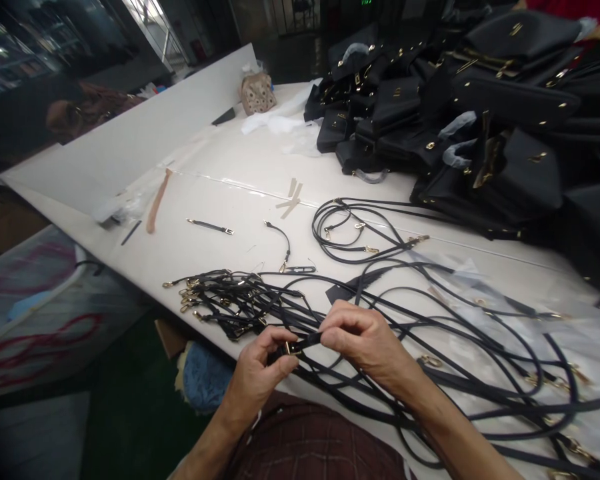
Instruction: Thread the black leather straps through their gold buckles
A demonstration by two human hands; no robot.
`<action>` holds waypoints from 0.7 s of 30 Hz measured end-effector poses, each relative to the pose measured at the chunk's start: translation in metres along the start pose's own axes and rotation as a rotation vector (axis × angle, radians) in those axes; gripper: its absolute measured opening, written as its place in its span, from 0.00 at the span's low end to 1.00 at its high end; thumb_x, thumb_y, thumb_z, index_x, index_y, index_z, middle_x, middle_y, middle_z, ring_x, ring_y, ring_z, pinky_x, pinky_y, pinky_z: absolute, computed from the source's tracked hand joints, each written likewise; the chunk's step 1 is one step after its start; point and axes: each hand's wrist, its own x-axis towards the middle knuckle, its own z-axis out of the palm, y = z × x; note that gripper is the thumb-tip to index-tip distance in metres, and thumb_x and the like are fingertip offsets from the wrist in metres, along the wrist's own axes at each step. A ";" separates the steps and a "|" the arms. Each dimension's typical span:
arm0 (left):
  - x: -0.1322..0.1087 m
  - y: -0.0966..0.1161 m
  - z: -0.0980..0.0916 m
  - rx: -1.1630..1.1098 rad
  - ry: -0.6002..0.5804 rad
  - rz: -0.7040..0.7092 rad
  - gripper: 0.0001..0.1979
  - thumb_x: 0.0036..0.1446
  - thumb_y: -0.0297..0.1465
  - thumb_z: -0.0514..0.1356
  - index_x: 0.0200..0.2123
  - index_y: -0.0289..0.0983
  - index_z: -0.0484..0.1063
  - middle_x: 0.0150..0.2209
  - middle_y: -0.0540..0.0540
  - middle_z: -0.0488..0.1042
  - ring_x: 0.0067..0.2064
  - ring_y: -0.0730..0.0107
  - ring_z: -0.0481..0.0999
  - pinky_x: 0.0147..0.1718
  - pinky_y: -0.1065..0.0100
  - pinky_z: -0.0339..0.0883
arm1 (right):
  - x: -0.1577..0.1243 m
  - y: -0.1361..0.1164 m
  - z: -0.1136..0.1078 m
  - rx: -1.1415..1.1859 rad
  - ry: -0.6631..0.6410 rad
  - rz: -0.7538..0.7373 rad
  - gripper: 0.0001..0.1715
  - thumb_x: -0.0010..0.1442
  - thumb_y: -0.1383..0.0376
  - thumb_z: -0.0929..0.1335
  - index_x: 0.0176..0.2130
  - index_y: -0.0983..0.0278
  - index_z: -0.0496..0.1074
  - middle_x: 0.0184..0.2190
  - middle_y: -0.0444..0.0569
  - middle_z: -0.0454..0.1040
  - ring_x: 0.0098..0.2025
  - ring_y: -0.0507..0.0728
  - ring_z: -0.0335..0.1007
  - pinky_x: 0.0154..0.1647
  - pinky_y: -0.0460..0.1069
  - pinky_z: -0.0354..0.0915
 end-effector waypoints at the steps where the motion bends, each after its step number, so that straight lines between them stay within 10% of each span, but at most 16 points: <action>1: -0.001 0.001 -0.001 0.011 0.013 0.014 0.10 0.51 0.31 0.65 0.39 0.38 0.75 0.31 0.49 0.75 0.34 0.67 0.71 0.35 0.70 0.64 | 0.001 0.001 -0.001 -0.099 0.033 -0.001 0.16 0.56 0.54 0.73 0.26 0.63 0.77 0.27 0.44 0.66 0.28 0.52 0.62 0.27 0.46 0.58; 21: -0.006 0.015 0.001 0.065 -0.033 0.054 0.16 0.48 0.21 0.63 0.41 0.39 0.71 0.36 0.50 0.75 0.34 0.70 0.73 0.34 0.71 0.66 | 0.009 -0.012 0.019 -0.397 -0.116 0.014 0.12 0.59 0.61 0.70 0.25 0.62 0.73 0.24 0.43 0.69 0.28 0.53 0.65 0.29 0.46 0.59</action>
